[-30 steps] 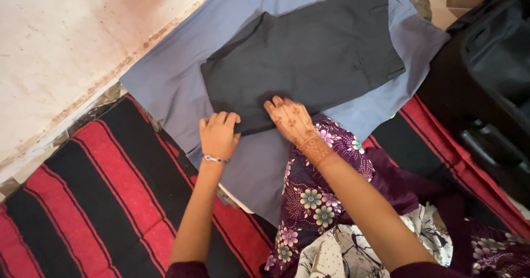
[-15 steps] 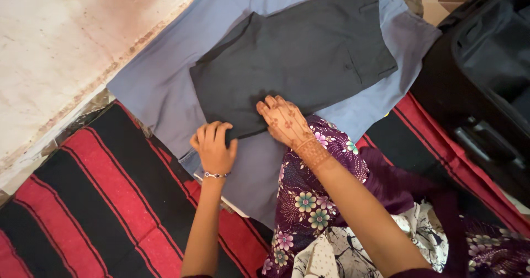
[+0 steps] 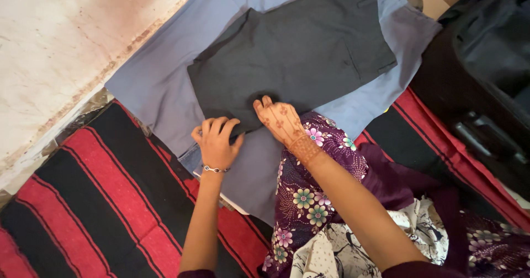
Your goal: The person folds several pairs of trousers and a shirt by hand before placing them into a suitcase.
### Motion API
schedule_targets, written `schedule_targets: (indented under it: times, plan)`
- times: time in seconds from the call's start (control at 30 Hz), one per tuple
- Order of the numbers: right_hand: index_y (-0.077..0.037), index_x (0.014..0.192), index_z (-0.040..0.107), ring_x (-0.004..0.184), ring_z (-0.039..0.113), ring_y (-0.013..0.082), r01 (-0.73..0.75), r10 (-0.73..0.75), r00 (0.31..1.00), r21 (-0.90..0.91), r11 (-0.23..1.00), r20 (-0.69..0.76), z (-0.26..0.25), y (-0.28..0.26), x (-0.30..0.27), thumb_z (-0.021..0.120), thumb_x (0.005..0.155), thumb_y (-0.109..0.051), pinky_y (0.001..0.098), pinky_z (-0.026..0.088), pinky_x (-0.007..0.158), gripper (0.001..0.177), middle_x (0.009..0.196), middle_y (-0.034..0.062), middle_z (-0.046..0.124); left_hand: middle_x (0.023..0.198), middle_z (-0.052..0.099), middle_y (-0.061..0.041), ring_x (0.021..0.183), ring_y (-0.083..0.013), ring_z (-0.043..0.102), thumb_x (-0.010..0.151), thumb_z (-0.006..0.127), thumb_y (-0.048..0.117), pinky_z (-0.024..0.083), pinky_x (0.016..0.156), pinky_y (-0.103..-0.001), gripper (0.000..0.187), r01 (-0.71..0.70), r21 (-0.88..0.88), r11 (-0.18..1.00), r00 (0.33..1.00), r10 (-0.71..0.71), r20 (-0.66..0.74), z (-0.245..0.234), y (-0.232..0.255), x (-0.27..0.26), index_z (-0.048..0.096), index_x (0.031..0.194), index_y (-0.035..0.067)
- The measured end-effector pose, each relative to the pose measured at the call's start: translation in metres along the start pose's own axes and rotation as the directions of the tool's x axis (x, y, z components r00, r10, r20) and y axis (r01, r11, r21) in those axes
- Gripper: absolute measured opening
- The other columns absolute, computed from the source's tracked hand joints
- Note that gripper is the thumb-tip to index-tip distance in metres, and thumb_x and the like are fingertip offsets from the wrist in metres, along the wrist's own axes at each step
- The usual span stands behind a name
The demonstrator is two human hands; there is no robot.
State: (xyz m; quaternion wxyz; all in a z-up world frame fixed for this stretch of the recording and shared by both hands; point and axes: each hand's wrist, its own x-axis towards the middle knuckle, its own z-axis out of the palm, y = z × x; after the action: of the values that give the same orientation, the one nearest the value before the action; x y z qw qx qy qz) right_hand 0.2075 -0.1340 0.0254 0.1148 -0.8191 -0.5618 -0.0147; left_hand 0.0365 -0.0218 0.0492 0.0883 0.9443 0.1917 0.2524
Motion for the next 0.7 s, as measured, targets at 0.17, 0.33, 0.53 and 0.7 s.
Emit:
schedule_targets:
  times: [0.17, 0.33, 0.53, 0.7]
  plan:
    - [-0.011, 0.104, 0.064, 0.070, 0.071, 0.0227, 0.069, -0.066, 0.996, 0.051, 0.996, -0.065, -0.012, 0.000, -0.002, 0.059, 0.090, -0.014, 0.0363, 0.058, 0.056, 0.016, 0.098, 0.0090, 0.062, 0.109, 0.066, 0.000, 0.107, -0.0234, 0.060, 0.066, 0.082, 0.013, 0.035, 0.096, -0.047, 0.041, 0.048, -0.019, 0.999, 0.999, -0.048, -0.006, -0.002, -0.001, 0.001, 0.070, 0.105, 0.019]
    - [-0.010, 0.100, 0.065, 0.094, 0.065, 0.0254, 0.157, -0.148, 0.984, 0.094, 0.983, -0.100, -0.042, -0.001, -0.003, 0.065, 0.072, -0.018, 0.0406, 0.054, 0.072, 0.028, 0.100, 0.0085, 0.061, 0.105, 0.064, -0.004, 0.100, -0.0272, 0.058, 0.062, 0.076, 0.005, 0.039, 0.090, -0.044, 0.039, 0.025, -0.007, 1.000, 0.999, -0.025, -0.049, 0.006, -0.005, -0.003, 0.069, 0.099, 0.015]
    - [-0.012, 0.103, 0.066, 0.103, 0.062, 0.0257, 0.194, -0.185, 0.970, 0.045, 0.980, -0.156, -0.035, 0.001, -0.004, 0.066, 0.068, -0.016, 0.0422, 0.050, 0.081, 0.036, 0.106, 0.0082, 0.062, 0.104, 0.063, -0.006, 0.099, -0.0297, 0.057, 0.063, 0.073, 0.001, 0.040, 0.085, -0.046, 0.034, 0.020, 0.027, 0.999, 0.993, -0.017, -0.117, 0.023, -0.014, -0.013, 0.067, 0.093, 0.014]
    - [-0.013, 0.096, 0.066, 0.094, 0.064, 0.0219, 0.149, -0.147, 0.982, 0.002, 0.989, -0.121, -0.012, 0.002, -0.004, 0.063, 0.087, -0.017, 0.0392, 0.052, 0.078, 0.010, 0.095, 0.0042, 0.062, 0.105, 0.062, -0.005, 0.101, -0.0306, 0.057, 0.065, 0.072, 0.000, 0.041, 0.086, -0.046, 0.031, 0.047, 0.006, 0.999, 0.986, -0.046, -0.158, 0.031, -0.014, -0.015, 0.066, 0.092, 0.014]
